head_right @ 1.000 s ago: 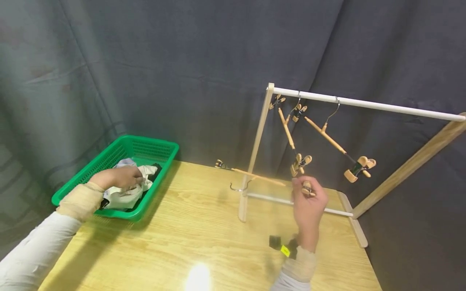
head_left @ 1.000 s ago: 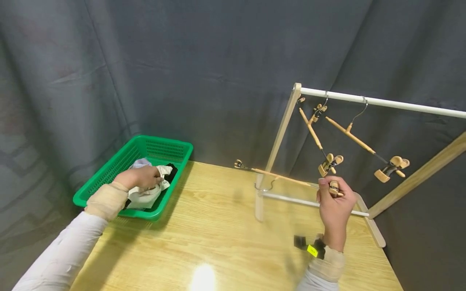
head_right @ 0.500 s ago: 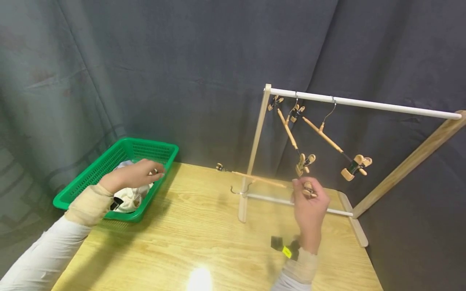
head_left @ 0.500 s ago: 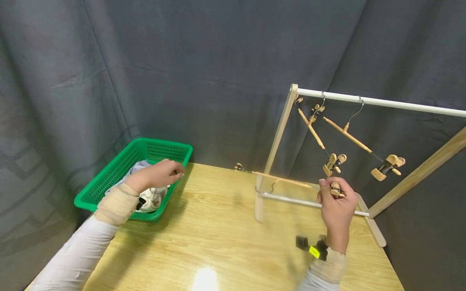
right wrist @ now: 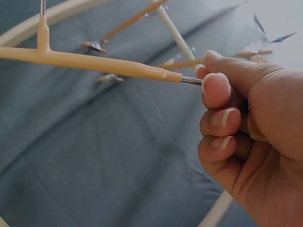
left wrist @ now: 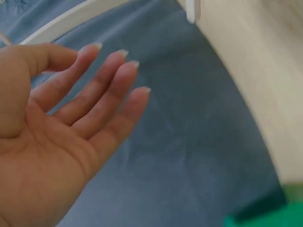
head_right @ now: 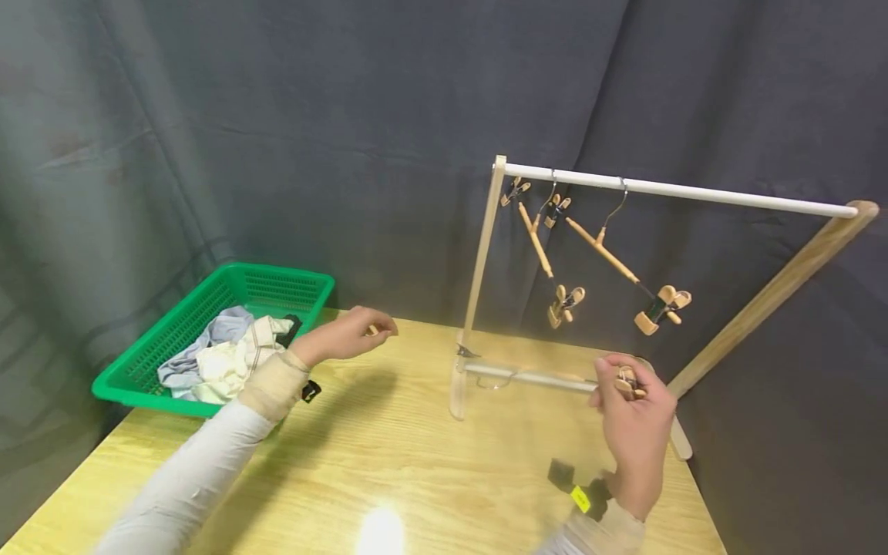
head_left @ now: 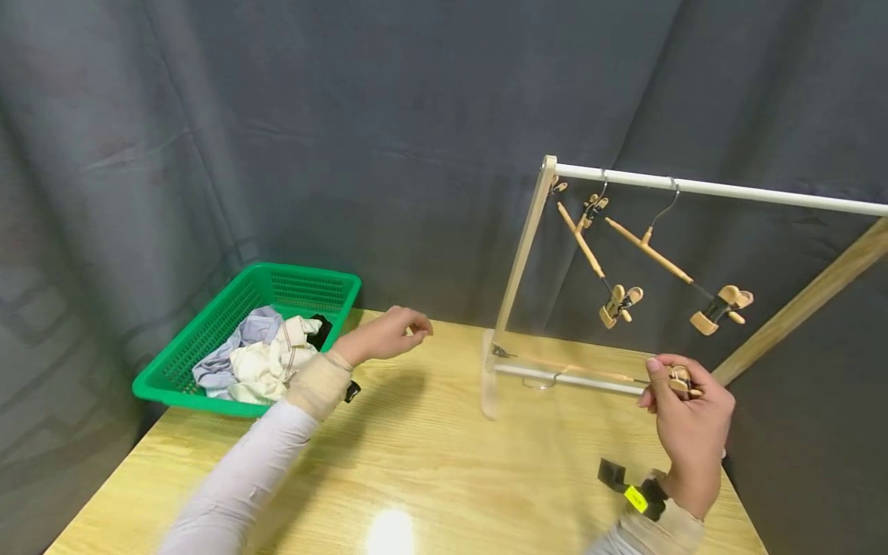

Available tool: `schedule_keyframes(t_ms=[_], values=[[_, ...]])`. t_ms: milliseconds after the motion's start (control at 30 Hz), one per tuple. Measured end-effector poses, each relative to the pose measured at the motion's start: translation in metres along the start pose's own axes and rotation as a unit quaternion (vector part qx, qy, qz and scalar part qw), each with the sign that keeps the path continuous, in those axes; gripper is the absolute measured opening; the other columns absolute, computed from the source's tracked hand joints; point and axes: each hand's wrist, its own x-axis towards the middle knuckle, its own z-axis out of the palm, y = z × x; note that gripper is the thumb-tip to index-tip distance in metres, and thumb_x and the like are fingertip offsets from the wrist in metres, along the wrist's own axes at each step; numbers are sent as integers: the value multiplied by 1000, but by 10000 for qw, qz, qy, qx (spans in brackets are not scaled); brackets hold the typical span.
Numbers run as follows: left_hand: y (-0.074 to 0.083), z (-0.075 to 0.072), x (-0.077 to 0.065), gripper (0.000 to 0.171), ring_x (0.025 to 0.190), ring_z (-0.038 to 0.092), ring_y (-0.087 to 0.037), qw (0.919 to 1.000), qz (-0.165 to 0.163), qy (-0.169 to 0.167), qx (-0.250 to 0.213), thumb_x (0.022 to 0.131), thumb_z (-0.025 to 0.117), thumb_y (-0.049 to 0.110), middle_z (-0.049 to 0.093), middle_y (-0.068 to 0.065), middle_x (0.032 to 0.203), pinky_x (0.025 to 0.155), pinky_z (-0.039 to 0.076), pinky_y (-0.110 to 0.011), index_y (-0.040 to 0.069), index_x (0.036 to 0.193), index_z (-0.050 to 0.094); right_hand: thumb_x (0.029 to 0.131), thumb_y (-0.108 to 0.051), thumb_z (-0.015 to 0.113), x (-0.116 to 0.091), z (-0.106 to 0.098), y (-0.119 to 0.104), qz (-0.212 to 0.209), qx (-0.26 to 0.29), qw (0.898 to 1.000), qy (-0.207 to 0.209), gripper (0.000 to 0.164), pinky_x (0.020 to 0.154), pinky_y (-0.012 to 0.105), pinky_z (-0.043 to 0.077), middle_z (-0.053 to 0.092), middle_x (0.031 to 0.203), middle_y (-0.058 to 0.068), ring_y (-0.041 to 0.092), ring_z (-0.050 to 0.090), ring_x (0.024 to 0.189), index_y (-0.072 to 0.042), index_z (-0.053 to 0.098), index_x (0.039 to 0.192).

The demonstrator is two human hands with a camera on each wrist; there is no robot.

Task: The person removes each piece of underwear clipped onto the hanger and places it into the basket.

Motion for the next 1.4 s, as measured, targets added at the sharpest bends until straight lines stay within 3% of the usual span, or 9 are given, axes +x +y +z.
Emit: schedule_keyframes(t_ms=[167,367,600,767,833,933,1100,1300,1400], values=[[-7,34,31,25,109,66,-28,9966,7,645,-516,101,55,5,71,-15,119,97,55,-44,-3,122,68,95,1,67,-3,-10,3,369,-143,9989,248,4,41,14,41,57,49,-5,5,52,38,3,69,93],[-6,66,58,32,117,63,-29,9799,-445,1378,-1371,101,60,8,66,-16,129,96,57,-39,0,132,62,95,-3,68,-6,-25,3,566,-300,9964,547,4,38,14,39,58,49,-5,3,53,38,0,69,92],[10,92,84,50,131,55,-39,9626,-416,1531,-2197,102,63,20,54,-18,146,105,51,-48,4,148,49,93,-10,72,-5,-39,1,1139,-160,9870,1121,11,36,14,39,59,49,-5,4,52,35,1,71,92],[20,106,100,55,132,54,-35,9470,-271,1910,-2568,100,66,19,53,-19,147,105,52,-44,3,150,47,90,-13,77,-4,-45,-2,2153,846,9505,2074,7,33,16,40,62,50,-2,8,53,33,-9,74,86],[23,111,106,54,131,56,-34,9370,-147,2114,-2779,100,65,14,55,-21,144,104,52,-42,0,149,47,90,-17,77,-4,-46,-2,2426,1073,9320,2470,8,33,16,41,63,52,-2,8,54,33,-12,75,84],[26,118,112,50,123,61,-36,9251,34,2370,-2967,101,63,9,59,-24,136,103,53,-38,-5,146,48,90,-23,76,-6,-49,-1,2637,1096,9154,2836,13,35,15,42,65,54,-4,7,54,35,-13,75,82],[29,125,113,47,114,66,-35,9198,88,2497,-3024,102,59,6,62,-24,129,99,54,-30,-9,144,47,90,-25,75,-8,-53,4,2724,1367,8947,3267,17,36,15,43,69,63,-5,6,57,37,-10,69,88],[27,129,116,47,116,64,-39,9131,95,2480,-3236,100,60,2,61,-26,129,101,54,-37,-8,144,47,95,-25,69,-5,-54,9,2744,2091,8403,4181,35,47,14,51,73,97,1,6,66,51,-14,43,115],[27,130,116,47,116,64,-38,9095,104,2471,-3342,100,62,4,62,-24,126,100,54,-37,-7,143,50,96,-22,68,1,-50,11,2263,2486,8207,4620,35,51,16,55,72,99,8,11,68,56,-8,45,119]])
